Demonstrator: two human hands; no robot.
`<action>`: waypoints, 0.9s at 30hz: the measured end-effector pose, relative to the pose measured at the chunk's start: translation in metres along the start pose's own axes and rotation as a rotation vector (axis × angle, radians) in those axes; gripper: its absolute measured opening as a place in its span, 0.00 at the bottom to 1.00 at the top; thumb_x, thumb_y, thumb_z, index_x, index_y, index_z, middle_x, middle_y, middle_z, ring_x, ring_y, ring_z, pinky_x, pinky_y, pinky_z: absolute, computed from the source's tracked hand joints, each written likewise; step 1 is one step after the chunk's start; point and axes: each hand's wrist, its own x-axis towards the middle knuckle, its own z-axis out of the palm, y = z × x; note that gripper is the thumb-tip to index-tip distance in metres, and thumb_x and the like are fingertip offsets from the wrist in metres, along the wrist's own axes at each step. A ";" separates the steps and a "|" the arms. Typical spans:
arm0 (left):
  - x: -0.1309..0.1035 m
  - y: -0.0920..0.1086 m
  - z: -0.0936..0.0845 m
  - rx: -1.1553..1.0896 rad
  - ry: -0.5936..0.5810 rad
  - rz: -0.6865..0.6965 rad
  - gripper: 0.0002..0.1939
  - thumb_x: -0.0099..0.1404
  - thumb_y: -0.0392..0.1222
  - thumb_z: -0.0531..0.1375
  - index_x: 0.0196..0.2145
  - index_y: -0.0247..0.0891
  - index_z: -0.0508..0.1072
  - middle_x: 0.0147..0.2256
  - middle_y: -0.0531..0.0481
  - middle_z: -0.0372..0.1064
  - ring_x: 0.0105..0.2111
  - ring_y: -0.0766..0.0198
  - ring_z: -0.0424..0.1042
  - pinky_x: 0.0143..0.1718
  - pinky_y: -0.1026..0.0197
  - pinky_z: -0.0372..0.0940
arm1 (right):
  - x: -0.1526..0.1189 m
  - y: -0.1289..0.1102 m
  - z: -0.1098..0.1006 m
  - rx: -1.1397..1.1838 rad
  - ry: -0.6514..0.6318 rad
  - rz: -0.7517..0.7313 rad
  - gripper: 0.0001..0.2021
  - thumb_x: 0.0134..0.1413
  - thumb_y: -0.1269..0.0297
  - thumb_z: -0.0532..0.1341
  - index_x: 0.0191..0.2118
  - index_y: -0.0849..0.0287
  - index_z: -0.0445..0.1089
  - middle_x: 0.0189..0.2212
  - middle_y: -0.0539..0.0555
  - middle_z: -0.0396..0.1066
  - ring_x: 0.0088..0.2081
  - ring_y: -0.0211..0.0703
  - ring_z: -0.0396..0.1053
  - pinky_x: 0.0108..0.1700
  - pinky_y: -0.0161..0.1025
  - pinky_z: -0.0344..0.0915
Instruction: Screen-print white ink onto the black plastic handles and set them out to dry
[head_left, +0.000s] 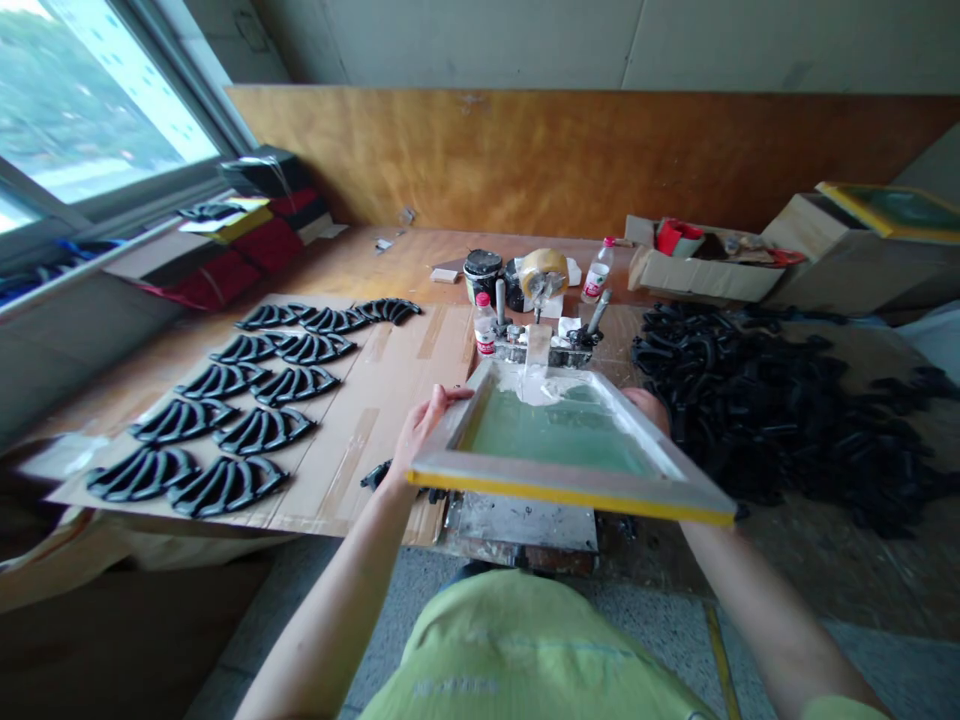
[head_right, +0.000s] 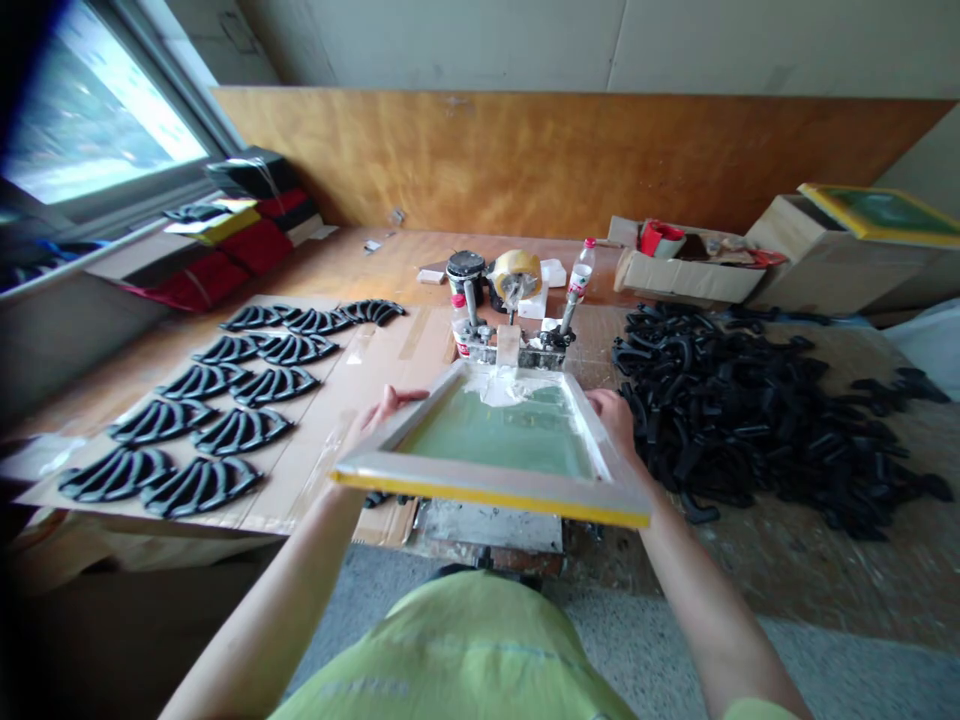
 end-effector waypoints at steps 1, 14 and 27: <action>-0.008 -0.015 -0.004 0.017 -0.037 -0.072 0.31 0.60 0.65 0.55 0.42 0.34 0.78 0.32 0.48 0.73 0.28 0.63 0.68 0.28 0.64 0.63 | 0.013 0.001 -0.007 -0.002 0.054 0.023 0.18 0.61 0.66 0.50 0.45 0.70 0.74 0.41 0.59 0.75 0.42 0.43 0.71 0.48 0.36 0.67; -0.020 -0.145 -0.005 0.141 -0.057 -0.187 0.34 0.59 0.56 0.60 0.60 0.39 0.65 0.25 0.54 0.66 0.23 0.68 0.63 0.25 0.66 0.59 | 0.086 -0.101 0.053 -0.301 -0.406 -0.153 0.08 0.56 0.67 0.60 0.41 0.60 0.70 0.39 0.58 0.73 0.42 0.49 0.67 0.42 0.39 0.62; -0.025 -0.131 -0.004 0.092 -0.025 -0.255 0.32 0.58 0.54 0.62 0.58 0.40 0.68 0.29 0.52 0.71 0.27 0.64 0.68 0.29 0.65 0.63 | 0.006 -0.100 0.028 -0.129 -0.470 -0.596 0.11 0.49 0.79 0.54 0.34 0.60 0.70 0.34 0.58 0.70 0.40 0.48 0.65 0.41 0.40 0.60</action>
